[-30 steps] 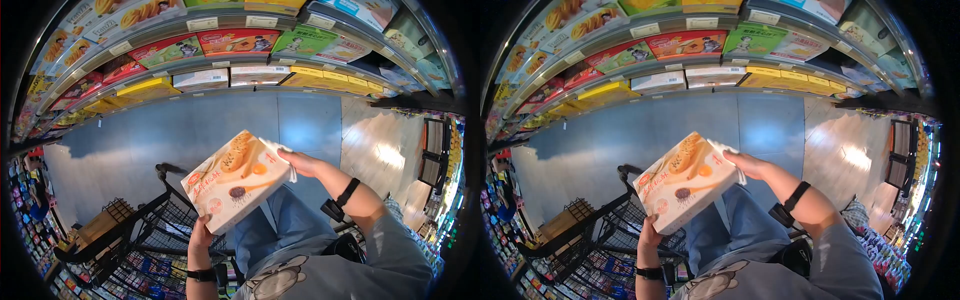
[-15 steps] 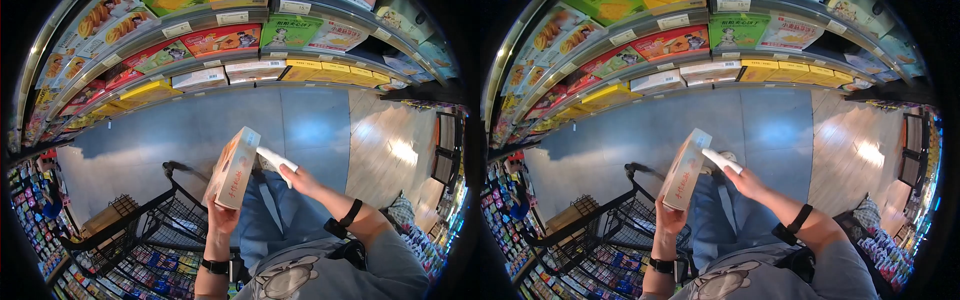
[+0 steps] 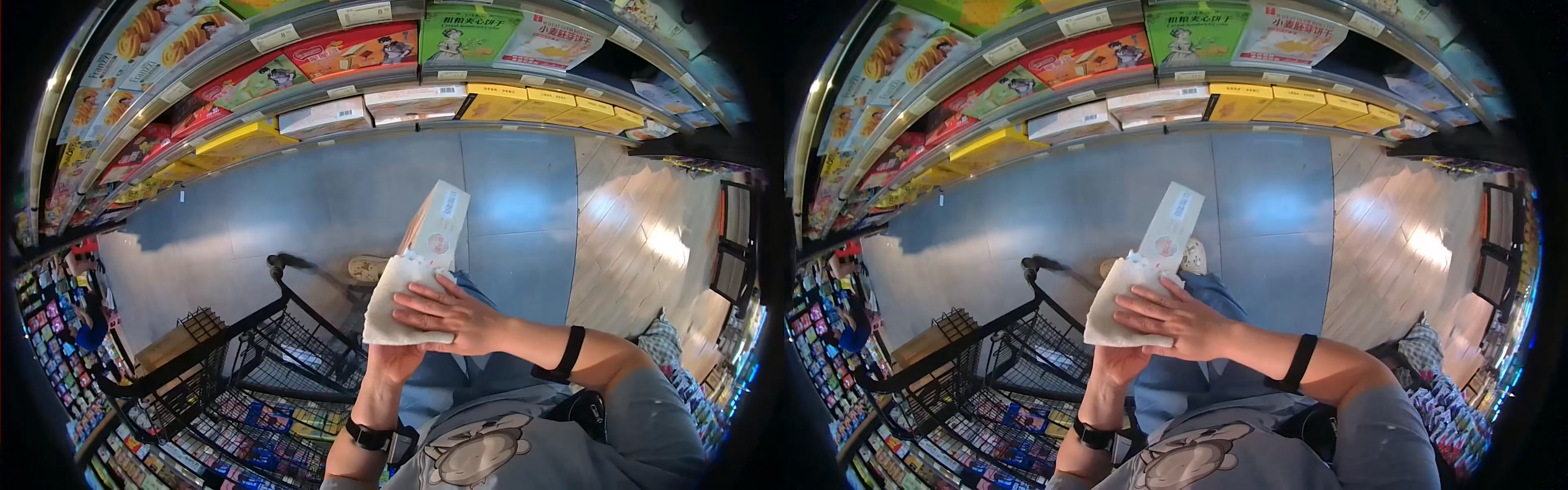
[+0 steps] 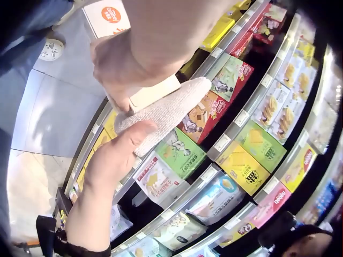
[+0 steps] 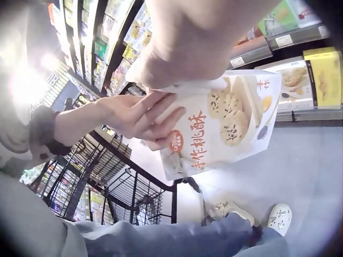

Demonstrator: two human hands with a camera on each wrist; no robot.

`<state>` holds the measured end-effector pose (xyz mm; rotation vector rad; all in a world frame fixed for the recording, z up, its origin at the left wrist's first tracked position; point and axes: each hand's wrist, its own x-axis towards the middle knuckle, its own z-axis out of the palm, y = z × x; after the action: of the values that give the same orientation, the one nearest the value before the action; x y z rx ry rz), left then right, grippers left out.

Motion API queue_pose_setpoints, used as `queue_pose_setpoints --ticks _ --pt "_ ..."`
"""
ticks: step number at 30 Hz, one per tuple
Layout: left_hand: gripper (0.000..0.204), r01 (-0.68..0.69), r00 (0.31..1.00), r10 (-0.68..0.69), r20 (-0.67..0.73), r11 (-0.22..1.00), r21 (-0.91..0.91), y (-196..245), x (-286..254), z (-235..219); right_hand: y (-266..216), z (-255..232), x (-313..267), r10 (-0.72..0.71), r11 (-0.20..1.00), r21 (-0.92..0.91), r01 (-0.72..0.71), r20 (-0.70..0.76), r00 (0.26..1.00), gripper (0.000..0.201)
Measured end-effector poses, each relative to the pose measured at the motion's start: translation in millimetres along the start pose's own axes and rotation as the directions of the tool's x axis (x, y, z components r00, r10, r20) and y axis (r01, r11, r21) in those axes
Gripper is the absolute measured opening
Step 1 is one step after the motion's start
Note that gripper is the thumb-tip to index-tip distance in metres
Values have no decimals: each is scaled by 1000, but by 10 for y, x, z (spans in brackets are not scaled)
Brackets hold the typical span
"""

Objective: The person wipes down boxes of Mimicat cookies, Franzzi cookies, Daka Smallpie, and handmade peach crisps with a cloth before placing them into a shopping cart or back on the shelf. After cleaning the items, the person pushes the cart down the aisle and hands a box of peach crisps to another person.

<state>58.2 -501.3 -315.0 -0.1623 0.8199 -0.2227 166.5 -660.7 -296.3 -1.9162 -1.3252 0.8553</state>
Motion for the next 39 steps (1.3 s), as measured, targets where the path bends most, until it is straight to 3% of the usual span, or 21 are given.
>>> queue_pose_setpoints --ticks 1,2,3,5,10,15,17,18,20,21,23,24,25,27,29,33,35,36,37,38,39 --pt "48 44 994 -41 99 999 -20 3 7 -70 43 0 -22 -1 1000 2 1 1 1000 62" --pt "52 -5 998 9 -55 997 73 -29 -10 25 90 2 -46 27 1000 -4 -27 -15 1000 62" --pt "52 -6 998 10 -55 997 72 -39 -29 18 134 -4 -68 55 998 -11 -55 -31 998 63" --pt "61 34 962 -23 -271 999 38 -37 -68 -2 244 -41 -93 88 996 -15 -88 -31 996 61" --pt "68 87 939 -21 -342 980 177 -50 -297 -19 506 -59 -130 303 944 -68 -322 -202 931 56" --pt "63 20 942 135 -307 891 454 -29 -610 -259 872 3 -278 434 888 -3 -459 -322 841 51" --pt "66 -78 951 231 -207 824 561 17 -794 -356 1015 70 -352 612 790 267 -552 -402 681 49" --pt "73 -99 945 248 -211 837 538 69 -899 -438 1018 6 -367 598 801 256 -542 -400 695 49" --pt "75 -187 937 320 -138 797 574 127 -1106 -544 960 -126 -320 851 406 563 -720 56 523 46" --pt "77 -253 925 372 -73 749 612 167 -1191 -548 886 -167 -260 842 422 557 -716 52 537 46" --pt "82 -296 921 388 -34 754 587 274 -1391 -573 678 -268 -162 811 -62 898 -435 299 503 44" --pt "83 -272 926 378 -20 701 660 342 -1499 -653 509 -357 -73 756 -125 920 -373 332 564 46" --pt "84 -246 930 366 -8 641 727 401 -1591 -704 423 -373 21 753 -110 921 -374 323 573 46" --pt "87 -194 938 345 -39 613 766 491 -1770 -624 273 -435 172 612 -46 863 -504 423 668 55" --pt "89 -220 932 362 -13 596 772 522 -1917 -573 162 -506 297 468 82 728 -680 575 671 64" --pt "86 -300 921 383 68 590 749 608 -2149 -514 -343 -696 578 471 153 765 -625 500 727 70" --pt "83 -214 868 477 -139 610 763 714 -2226 -567 -482 -748 742 500 188 779 -597 448 742 73" --pt "68 -201 840 512 -179 600 774 759 -2345 -444 -501 -743 846 501 240 752 -614 445 742 75" --pt "68 -199 848 502 -169 598 776 842 -2384 -458 -507 -750 942 502 290 723 -627 443 743 78" --pt "58 -286 674 738 -40 310 907 928 -2439 -515 -516 -780 1037 512 291 725 -624 433 742 78" --pt "48 -290 449 881 150 -15 957 1020 -2496 -517 -517 -821 1135 519 410 693 -593 357 777 81"
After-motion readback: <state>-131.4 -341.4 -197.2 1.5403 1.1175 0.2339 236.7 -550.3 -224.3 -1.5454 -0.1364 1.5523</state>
